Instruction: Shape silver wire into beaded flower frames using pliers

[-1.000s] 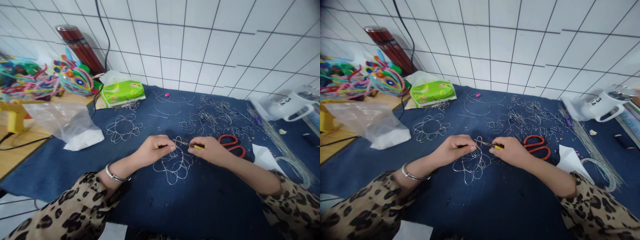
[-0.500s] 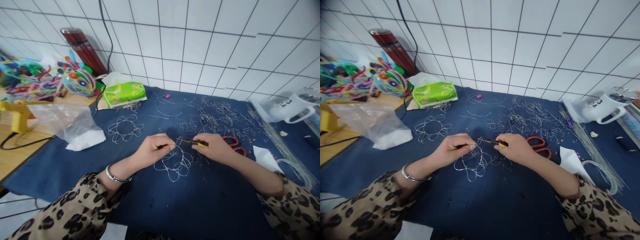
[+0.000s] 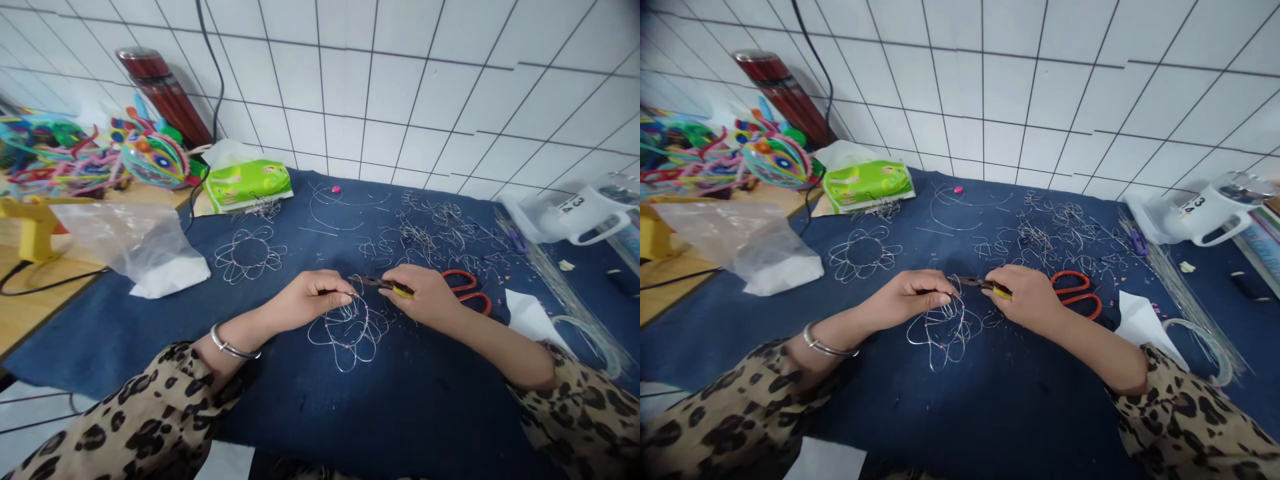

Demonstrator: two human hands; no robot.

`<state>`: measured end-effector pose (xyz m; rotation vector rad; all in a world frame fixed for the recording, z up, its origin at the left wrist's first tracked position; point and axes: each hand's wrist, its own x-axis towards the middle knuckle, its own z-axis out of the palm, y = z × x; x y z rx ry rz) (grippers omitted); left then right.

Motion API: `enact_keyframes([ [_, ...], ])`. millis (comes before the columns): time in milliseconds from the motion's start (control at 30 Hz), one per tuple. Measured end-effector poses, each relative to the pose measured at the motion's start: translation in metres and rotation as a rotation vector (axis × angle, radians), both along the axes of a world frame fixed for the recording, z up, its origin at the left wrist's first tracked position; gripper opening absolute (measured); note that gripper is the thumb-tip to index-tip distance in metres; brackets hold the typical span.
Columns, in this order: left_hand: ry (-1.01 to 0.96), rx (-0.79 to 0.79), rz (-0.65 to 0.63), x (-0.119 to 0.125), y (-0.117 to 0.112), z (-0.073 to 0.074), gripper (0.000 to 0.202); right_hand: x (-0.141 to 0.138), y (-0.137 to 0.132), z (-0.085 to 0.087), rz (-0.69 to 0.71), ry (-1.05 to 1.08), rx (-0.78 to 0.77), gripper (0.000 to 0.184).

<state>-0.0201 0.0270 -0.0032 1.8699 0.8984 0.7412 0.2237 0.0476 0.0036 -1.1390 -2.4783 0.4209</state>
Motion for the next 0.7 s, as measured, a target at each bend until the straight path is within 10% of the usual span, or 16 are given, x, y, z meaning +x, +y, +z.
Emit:
enact_keyframes([
  [300, -0.118, -0.264, 0.012, 0.0022, -0.0023, -0.0078, 0.016, -0.0043, -0.0056, -0.0067, 0.029, 0.025, 0.033, 0.019],
  [700, -0.11, -0.245, 0.032, 0.0037, -0.0027, -0.0059, 0.016, -0.0082, -0.008, -0.0057, -0.041, 0.03, -0.044, 0.015],
])
